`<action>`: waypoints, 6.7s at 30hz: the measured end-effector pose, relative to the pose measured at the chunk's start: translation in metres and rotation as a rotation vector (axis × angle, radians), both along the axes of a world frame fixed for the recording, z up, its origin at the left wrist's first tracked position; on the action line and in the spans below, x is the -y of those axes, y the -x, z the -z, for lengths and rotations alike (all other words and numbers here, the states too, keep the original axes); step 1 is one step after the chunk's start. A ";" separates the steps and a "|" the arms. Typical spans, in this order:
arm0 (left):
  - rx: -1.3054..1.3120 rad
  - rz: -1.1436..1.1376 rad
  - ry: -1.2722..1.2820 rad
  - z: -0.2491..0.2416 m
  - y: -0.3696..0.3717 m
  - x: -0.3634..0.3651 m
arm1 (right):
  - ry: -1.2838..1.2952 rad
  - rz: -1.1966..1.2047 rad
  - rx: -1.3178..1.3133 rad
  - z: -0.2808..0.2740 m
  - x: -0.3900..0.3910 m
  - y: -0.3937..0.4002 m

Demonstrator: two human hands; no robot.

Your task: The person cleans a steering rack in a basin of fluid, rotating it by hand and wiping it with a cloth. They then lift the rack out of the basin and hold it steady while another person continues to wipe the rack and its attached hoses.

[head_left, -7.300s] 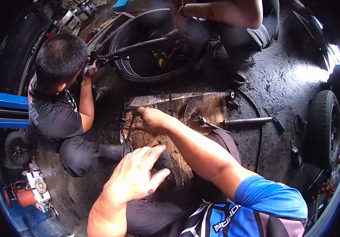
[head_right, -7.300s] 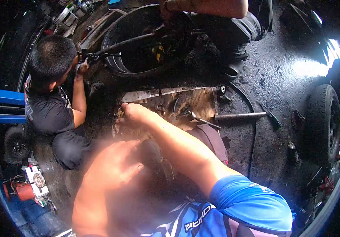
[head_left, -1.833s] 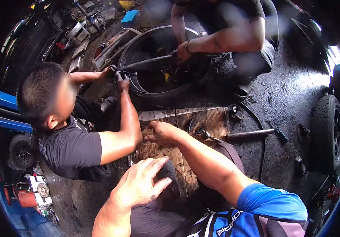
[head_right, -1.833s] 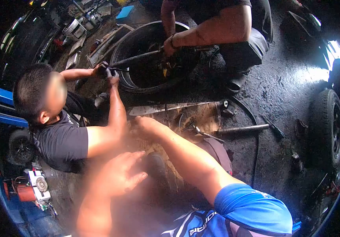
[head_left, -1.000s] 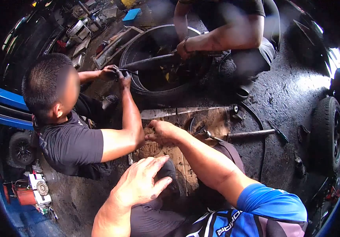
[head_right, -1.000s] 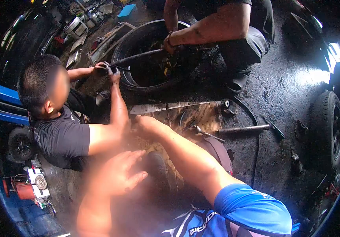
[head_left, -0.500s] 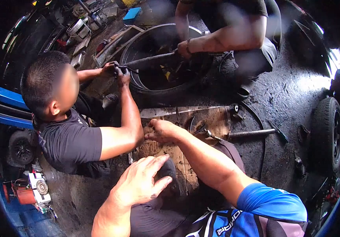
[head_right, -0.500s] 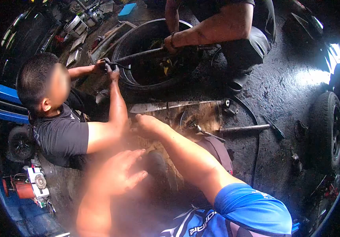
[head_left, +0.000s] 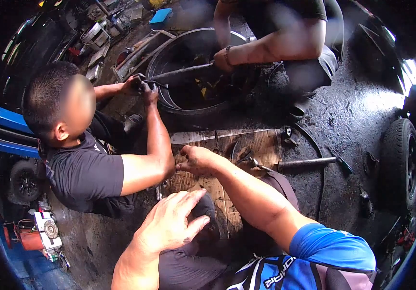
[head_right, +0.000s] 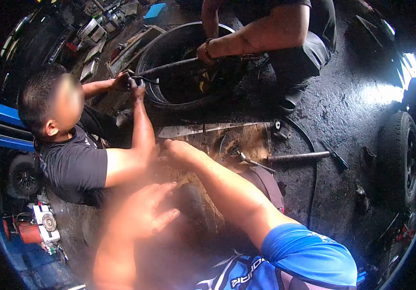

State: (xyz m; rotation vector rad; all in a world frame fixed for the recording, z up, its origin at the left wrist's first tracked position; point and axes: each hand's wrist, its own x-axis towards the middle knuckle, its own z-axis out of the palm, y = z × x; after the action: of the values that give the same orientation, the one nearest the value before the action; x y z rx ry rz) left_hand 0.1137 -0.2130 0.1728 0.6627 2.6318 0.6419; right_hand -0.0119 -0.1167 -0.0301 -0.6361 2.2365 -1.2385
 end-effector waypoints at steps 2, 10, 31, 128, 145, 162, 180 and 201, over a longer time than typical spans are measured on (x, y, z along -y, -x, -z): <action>0.003 -0.002 -0.007 0.001 0.000 0.001 | 0.020 0.002 0.024 -0.001 -0.001 -0.001; -0.023 0.017 -0.020 0.002 0.000 0.002 | -0.017 0.009 0.042 0.000 0.002 0.000; 0.000 -0.003 -0.041 0.002 -0.003 0.003 | -0.044 0.000 0.091 -0.007 0.001 -0.002; -0.010 -0.008 -0.046 0.004 -0.010 0.002 | 0.011 -0.140 -0.073 -0.026 -0.008 -0.008; -0.152 0.027 -0.049 0.004 -0.018 0.013 | 0.192 0.337 0.137 -0.055 -0.074 0.044; -0.210 -0.018 -0.041 0.024 -0.037 0.028 | -0.205 -0.117 0.211 0.079 -0.164 -0.017; 0.066 -0.177 -0.030 0.010 -0.045 0.057 | 0.661 0.670 0.719 0.227 -0.034 0.044; 0.023 -0.110 -0.064 0.002 -0.016 0.059 | 0.618 0.978 0.490 0.017 -0.192 0.008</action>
State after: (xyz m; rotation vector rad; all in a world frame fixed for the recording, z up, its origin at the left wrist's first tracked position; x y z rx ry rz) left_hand 0.1297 -0.2717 0.1703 0.5277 2.6506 0.7637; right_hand -0.0194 0.0755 -0.0471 0.6395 1.7074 -2.2682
